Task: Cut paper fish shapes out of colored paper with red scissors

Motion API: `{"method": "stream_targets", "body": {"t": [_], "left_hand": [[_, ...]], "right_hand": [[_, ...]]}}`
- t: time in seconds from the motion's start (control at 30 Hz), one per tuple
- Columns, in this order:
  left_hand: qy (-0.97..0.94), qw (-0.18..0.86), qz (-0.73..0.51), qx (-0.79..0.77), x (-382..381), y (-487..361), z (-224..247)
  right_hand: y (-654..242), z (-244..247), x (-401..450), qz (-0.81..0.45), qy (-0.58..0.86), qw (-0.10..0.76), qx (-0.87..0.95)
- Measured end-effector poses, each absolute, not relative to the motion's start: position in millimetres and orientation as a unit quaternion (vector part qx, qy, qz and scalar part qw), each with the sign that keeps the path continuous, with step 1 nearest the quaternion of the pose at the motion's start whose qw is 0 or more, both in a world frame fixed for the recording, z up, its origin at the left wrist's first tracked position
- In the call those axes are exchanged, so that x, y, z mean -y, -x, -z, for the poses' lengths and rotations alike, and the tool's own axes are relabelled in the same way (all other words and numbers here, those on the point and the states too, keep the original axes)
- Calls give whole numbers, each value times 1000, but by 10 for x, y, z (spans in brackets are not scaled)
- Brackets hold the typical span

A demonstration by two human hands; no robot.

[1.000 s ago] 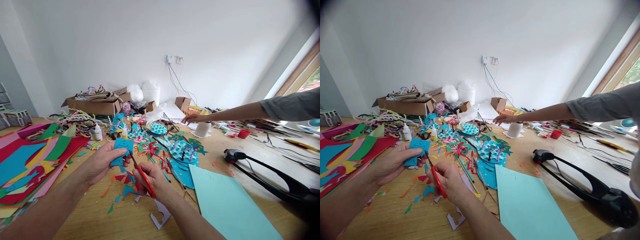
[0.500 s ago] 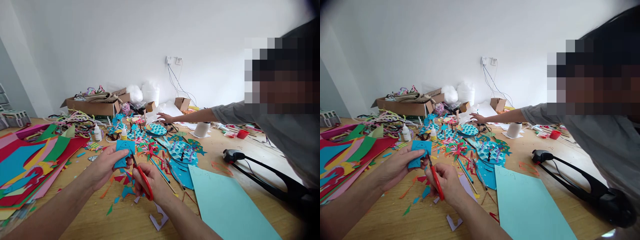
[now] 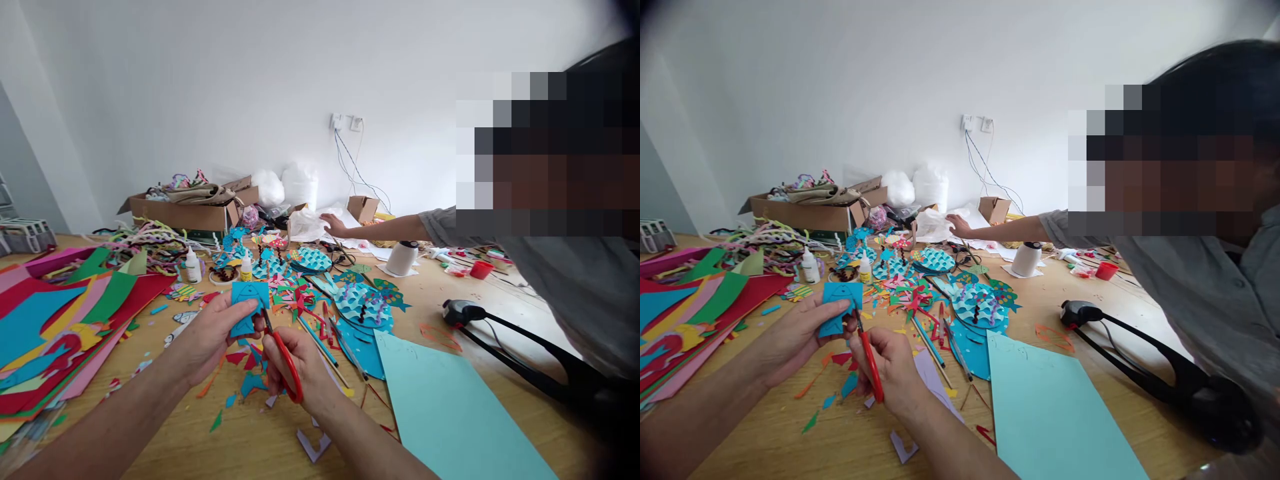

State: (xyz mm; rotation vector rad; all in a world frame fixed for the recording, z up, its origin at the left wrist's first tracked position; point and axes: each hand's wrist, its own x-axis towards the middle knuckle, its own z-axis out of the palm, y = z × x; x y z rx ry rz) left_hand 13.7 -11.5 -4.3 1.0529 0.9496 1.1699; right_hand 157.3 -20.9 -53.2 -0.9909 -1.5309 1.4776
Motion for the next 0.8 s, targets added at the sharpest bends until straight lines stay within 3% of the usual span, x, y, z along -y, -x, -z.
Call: {"method": "stream_targets", "body": {"t": [0.8], "left_hand": [[-469, 610, -493, -406, 103, -131, 108]], "right_hand": [[-1602, 452, 208, -585, 399, 376, 597]]}}
